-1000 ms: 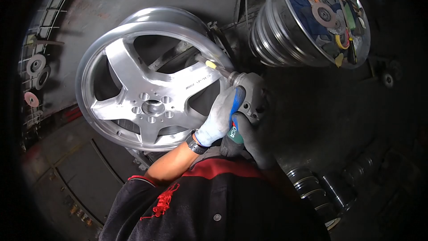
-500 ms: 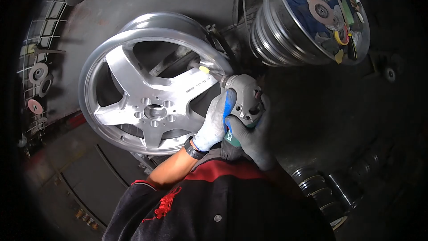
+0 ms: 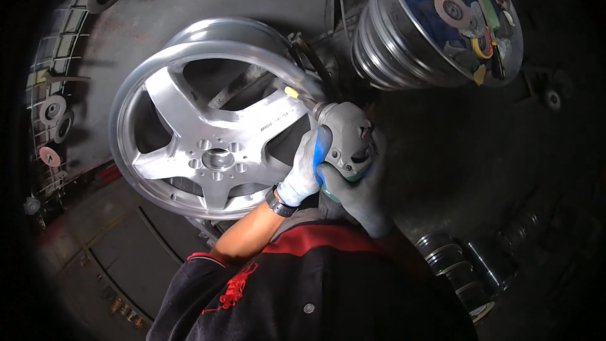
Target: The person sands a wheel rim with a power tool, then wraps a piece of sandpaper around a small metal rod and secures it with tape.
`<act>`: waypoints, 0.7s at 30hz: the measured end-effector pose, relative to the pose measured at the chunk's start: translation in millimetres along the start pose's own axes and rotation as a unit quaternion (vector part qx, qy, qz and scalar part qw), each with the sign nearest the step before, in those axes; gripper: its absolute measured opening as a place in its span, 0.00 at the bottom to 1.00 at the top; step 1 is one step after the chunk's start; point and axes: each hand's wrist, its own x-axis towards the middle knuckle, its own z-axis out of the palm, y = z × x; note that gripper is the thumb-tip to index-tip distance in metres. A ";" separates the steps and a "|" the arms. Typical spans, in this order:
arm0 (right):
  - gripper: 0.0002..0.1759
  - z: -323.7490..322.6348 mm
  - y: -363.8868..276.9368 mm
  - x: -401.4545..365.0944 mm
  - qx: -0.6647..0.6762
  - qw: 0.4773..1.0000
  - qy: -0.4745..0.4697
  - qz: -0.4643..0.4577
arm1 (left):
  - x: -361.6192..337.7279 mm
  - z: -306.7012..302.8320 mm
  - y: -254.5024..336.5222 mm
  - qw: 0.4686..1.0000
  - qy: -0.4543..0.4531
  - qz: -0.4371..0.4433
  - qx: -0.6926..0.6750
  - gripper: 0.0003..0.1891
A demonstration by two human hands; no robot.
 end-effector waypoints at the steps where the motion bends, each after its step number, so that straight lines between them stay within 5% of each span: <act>1: 0.60 1.4 -0.2 -3.4 0.039 0.999 0.009 0.019 | -0.6 1.1 4.9 0.998 0.006 -0.019 -0.055 0.27; 3: 0.58 4.1 -7.6 -1.9 0.006 1.000 -0.001 0.005 | -0.6 1.1 6.0 0.993 0.011 -0.036 -0.109 0.29; 5: 0.55 5.0 -7.6 -2.0 -0.026 1.000 -0.013 -0.011 | -2.7 -1.0 0.7 0.922 0.005 -0.251 -0.294 0.32; 8: 0.61 4.1 0.5 -3.9 -0.065 0.997 0.001 -0.036 | 0.9 -2.0 11.1 0.981 -0.003 -0.122 -0.151 0.32; 11: 0.61 7.1 -0.1 -2.3 -0.013 1.000 0.021 0.004 | 2.1 -5.9 8.9 0.993 -0.010 -0.097 -0.063 0.32; 15: 0.60 10.5 -6.6 5.1 -0.019 1.000 -0.009 -0.013 | 8.1 -9.4 7.6 0.939 0.012 -0.205 -0.275 0.31; 16: 0.59 9.1 -6.8 5.0 -0.052 0.998 -0.015 -0.031 | 4.0 -8.4 -1.8 0.995 0.017 -0.055 -0.082 0.29; 17: 0.59 7.1 -3.1 1.9 -0.052 0.998 -0.014 -0.031 | 0.3 -6.9 -10.4 0.988 0.021 0.099 0.115 0.28; 21: 0.58 -0.4 2.8 -4.9 -0.003 1.000 0.020 0.008 | -8.0 3.8 -18.2 0.984 0.054 0.101 0.134 0.24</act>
